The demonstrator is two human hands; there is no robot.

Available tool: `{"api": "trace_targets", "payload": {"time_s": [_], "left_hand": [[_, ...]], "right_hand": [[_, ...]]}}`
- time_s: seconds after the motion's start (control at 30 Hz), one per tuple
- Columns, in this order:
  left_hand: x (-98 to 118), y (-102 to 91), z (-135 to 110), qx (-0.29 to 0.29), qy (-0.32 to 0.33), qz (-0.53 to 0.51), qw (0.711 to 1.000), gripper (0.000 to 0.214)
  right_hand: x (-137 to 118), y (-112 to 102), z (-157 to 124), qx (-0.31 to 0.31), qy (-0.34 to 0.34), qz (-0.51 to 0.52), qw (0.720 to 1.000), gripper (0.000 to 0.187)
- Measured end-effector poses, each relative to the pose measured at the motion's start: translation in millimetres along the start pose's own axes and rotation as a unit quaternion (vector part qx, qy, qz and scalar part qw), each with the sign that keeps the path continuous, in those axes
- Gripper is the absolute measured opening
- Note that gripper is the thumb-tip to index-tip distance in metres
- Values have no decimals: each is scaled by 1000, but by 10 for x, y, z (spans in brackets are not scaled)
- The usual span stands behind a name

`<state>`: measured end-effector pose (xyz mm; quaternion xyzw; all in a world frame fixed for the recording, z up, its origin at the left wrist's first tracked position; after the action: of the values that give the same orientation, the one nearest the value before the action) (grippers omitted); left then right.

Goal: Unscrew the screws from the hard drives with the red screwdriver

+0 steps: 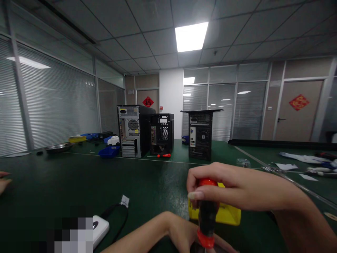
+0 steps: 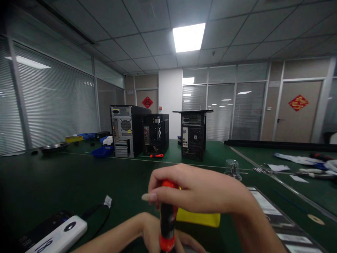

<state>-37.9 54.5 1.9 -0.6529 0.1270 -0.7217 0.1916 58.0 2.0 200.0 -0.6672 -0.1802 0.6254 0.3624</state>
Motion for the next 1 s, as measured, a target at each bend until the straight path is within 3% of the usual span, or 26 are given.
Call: {"api": "trace_targets", "payload": {"time_s": [0.27, 0.53, 0.77, 1.0], "left_hand": [[-112, 16, -60, 12, -38, -13, 999, 58], [131, 25, -34, 2, -39, 37, 999, 37], [113, 28, -43, -12, -11, 32, 999, 39], [128, 36, -66, -15, 26, 68, 997, 37]], "right_hand": [[-29, 15, -112, -35, -40, 42, 998, 26], [37, -18, -60, -17, 17, 16, 1000, 26], [-12, -25, -111, -10, 2, -6, 1000, 39], [-24, 20, -104, -40, -14, 43, 998, 25]]}}
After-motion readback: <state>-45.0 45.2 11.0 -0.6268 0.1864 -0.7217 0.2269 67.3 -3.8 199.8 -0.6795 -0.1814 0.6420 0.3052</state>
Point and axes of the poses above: each hand's wrist, its own z-axis towards the middle knuckle, its own y-axis out of the palm, x = y × z, the point moved 3 cm from there along z, towards the middle knuckle, and after that the axes turned 11 degrees about z, right-handed, at the moved point
